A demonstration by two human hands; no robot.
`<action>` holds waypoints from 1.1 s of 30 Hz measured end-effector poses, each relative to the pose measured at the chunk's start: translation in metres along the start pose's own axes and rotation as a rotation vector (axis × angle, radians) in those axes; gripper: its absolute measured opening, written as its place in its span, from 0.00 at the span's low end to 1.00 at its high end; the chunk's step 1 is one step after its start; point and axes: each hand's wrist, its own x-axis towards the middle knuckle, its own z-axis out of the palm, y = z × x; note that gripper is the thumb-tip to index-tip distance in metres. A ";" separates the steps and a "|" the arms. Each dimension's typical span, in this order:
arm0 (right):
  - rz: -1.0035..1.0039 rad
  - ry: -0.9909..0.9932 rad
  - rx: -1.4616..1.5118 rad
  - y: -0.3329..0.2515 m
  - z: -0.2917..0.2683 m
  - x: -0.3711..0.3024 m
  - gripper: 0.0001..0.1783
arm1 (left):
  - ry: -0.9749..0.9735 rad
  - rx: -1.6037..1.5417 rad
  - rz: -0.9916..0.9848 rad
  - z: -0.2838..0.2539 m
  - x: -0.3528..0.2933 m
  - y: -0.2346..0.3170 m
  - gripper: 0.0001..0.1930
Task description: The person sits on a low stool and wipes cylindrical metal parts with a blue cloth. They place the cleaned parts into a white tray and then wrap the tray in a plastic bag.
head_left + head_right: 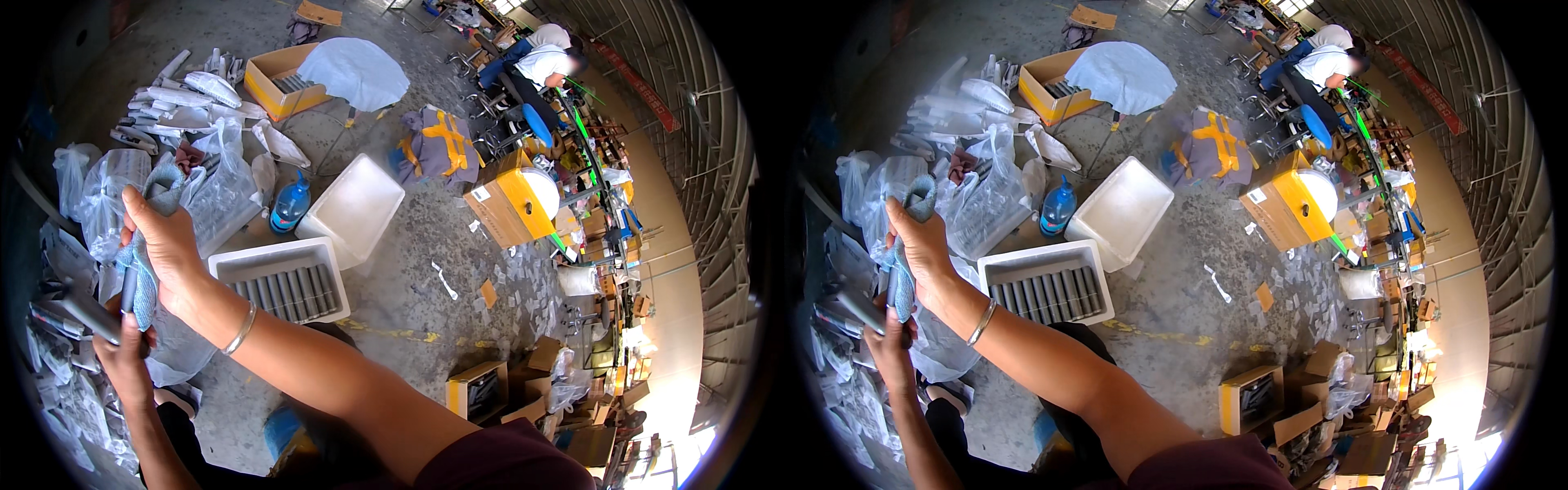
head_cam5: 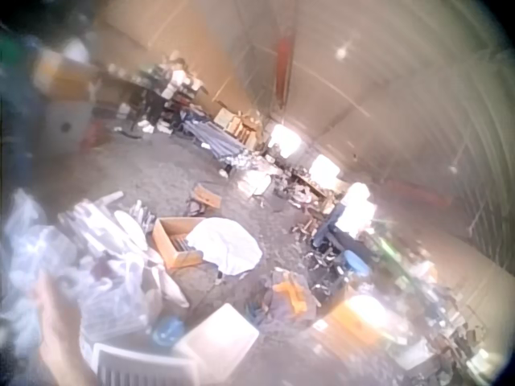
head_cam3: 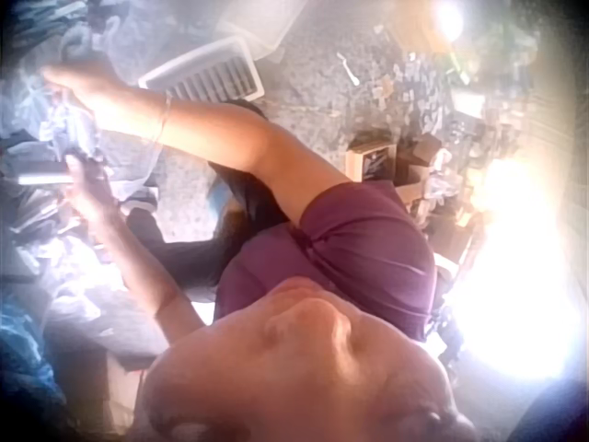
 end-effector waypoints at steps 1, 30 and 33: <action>0.011 -0.028 0.007 0.000 0.002 -0.001 0.20 | -0.006 -0.324 -0.275 0.001 -0.002 0.005 0.20; -0.639 -0.342 -1.830 0.048 0.007 -0.026 0.12 | -0.282 -0.757 0.224 -0.043 0.023 0.003 0.34; -0.735 -0.352 -1.891 0.067 0.009 -0.032 0.10 | -0.524 -1.124 0.176 -0.044 0.027 0.006 0.33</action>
